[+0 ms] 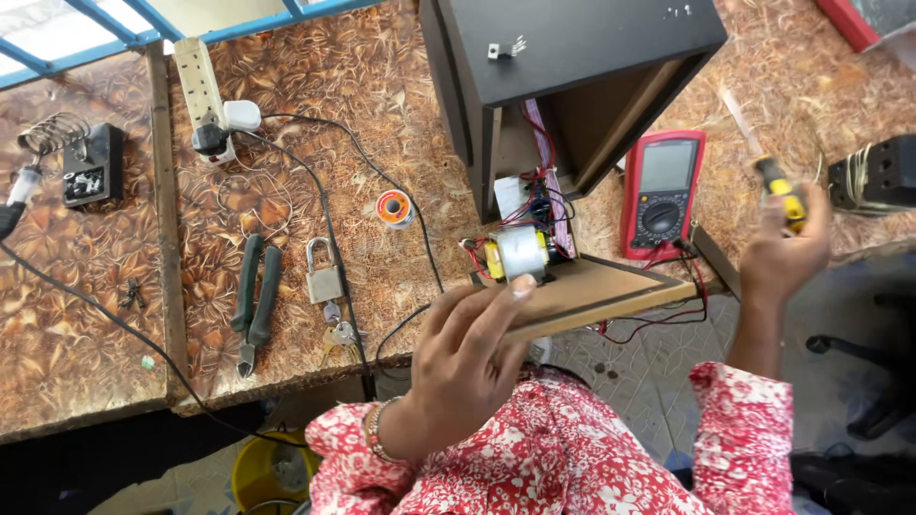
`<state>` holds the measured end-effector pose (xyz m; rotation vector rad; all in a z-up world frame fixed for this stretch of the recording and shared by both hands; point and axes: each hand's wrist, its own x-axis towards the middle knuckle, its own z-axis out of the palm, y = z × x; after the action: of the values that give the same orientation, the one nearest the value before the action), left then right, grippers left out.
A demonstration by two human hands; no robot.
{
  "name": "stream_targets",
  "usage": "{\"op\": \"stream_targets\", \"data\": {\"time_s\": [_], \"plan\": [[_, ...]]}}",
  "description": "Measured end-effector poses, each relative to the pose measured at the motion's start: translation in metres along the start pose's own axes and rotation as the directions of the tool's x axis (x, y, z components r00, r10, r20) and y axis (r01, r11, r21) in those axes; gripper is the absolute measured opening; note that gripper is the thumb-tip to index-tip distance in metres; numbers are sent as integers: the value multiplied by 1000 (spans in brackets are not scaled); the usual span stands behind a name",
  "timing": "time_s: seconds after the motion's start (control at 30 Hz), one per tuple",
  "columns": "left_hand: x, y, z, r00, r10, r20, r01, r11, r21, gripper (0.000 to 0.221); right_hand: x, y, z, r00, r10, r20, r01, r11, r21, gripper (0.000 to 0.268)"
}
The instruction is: The person repairs an electronic speaker by soldering wires to a circuit board and using a screwdriver to tighten components.
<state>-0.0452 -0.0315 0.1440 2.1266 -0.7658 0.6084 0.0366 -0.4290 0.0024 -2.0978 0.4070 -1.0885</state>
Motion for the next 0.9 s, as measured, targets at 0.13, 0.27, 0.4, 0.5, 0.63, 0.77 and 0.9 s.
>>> {"op": "stream_targets", "data": {"time_s": [0.13, 0.27, 0.4, 0.5, 0.63, 0.77, 0.9], "plan": [[41, 37, -17, 999, 47, -2, -45, 976, 215, 39, 0, -2, 15, 956, 72, 285, 29, 942, -334, 34], [67, 65, -12, 990, -89, 110, 1, 783, 622, 34, 5, 15, 27, 848, 144, 511, 145, 863, -484, 48], [84, 62, -4, 996, -81, 30, 40, 744, 667, 9, -11, -56, -1, 887, -111, 449, 291, 889, -354, 27], [78, 51, 1, 995, -103, 11, 76, 804, 589, 10, -40, -124, -9, 758, -76, 647, 14, 995, 101, 38], [50, 42, -15, 984, -173, -40, 176, 924, 339, 13, -97, -115, 25, 401, 35, 916, -150, 988, 28, 73], [2, -8, -36, 939, -294, -178, 293, 956, -29, 35, -131, -71, 49, 822, -186, 539, 26, 957, 290, 55], [-24, -48, -45, 907, -355, -227, 315, 929, -195, 23, -98, -72, 30, 821, -272, 502, 185, 958, 218, 59]]}}
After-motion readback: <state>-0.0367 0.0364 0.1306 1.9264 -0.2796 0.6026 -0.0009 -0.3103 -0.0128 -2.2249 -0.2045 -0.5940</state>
